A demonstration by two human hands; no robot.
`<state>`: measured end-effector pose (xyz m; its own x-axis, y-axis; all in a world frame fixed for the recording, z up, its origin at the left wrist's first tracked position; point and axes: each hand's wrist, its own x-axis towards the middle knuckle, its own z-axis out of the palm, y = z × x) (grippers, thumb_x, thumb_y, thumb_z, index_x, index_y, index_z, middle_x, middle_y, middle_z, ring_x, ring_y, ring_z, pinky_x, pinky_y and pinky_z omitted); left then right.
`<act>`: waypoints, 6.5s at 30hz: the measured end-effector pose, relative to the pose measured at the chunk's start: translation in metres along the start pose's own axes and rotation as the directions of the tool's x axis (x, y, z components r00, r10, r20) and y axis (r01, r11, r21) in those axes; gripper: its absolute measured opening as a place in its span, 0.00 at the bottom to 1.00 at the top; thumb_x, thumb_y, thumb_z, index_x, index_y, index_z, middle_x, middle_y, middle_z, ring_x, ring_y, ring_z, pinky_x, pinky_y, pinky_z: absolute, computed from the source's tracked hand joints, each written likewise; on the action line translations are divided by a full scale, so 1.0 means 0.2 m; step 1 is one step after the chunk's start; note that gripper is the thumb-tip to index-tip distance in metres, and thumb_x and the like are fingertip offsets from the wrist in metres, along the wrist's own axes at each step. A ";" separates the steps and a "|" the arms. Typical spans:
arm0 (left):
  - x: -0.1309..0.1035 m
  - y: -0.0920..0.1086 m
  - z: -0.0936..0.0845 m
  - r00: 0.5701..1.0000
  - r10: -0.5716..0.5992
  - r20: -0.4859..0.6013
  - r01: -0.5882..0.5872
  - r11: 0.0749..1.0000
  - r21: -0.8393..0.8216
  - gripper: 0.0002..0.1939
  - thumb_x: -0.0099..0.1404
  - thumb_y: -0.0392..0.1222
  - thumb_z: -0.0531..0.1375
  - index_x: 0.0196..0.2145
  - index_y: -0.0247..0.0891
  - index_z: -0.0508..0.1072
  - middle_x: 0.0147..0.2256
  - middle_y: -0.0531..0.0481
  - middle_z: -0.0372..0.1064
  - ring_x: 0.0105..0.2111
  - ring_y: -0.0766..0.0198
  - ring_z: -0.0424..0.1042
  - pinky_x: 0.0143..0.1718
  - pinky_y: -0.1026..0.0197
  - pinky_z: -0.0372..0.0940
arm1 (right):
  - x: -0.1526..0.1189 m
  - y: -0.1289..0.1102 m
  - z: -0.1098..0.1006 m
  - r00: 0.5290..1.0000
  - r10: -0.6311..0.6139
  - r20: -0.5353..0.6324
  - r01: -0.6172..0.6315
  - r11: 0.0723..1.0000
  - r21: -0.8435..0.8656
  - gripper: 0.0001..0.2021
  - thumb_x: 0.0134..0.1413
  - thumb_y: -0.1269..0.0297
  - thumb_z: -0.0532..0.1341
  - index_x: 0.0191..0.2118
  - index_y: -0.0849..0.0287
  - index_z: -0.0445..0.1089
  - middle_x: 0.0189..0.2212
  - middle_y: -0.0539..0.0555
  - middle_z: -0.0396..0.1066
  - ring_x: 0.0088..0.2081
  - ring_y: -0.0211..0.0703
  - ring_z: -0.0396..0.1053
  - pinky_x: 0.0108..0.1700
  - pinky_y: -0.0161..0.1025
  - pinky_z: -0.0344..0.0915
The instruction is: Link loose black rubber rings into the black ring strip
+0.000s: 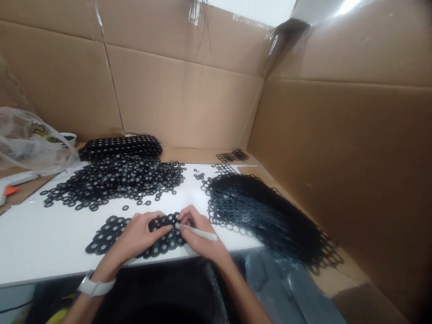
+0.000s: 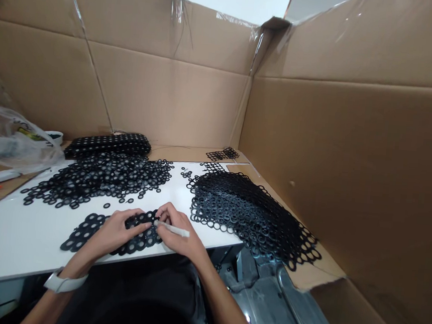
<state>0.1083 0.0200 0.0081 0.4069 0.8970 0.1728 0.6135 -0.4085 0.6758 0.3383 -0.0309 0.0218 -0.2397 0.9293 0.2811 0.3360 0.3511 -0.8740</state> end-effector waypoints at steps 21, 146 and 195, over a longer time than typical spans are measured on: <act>0.00 -0.04 0.00 1.000 -0.013 -0.002 0.012 0.988 -0.152 0.21 0.70 0.62 0.63 0.46 0.43 0.81 0.47 0.49 0.81 0.50 0.48 0.77 0.57 0.51 0.68 | 0.00 0.01 0.00 0.999 -0.048 0.016 0.048 0.999 0.006 0.16 0.58 0.77 0.58 0.49 0.51 0.64 0.34 0.44 0.70 0.34 0.38 0.69 0.39 0.34 0.63; -0.01 0.03 -0.03 0.990 -0.102 -0.094 0.067 0.944 -0.323 0.21 0.68 0.61 0.64 0.44 0.40 0.80 0.46 0.45 0.82 0.50 0.45 0.77 0.55 0.51 0.69 | 0.00 0.01 0.00 0.983 -0.144 -0.113 0.137 0.988 -0.072 0.19 0.80 0.56 0.52 0.44 0.55 0.79 0.41 0.52 0.79 0.42 0.42 0.76 0.48 0.38 0.67; -0.04 0.05 -0.02 0.946 -0.277 -0.172 0.184 0.889 -0.420 0.31 0.55 0.66 0.73 0.44 0.36 0.82 0.47 0.39 0.83 0.52 0.41 0.79 0.60 0.45 0.71 | 0.00 0.00 -0.03 0.970 -0.229 -0.080 0.222 0.971 -0.088 0.17 0.78 0.57 0.55 0.49 0.52 0.82 0.44 0.53 0.81 0.44 0.45 0.78 0.50 0.41 0.71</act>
<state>0.1079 0.0092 0.0165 0.0988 0.9901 0.0994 0.3357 -0.1272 0.9333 0.3432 -0.0310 0.0233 -0.2367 0.8300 0.5050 0.3532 0.5577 -0.7511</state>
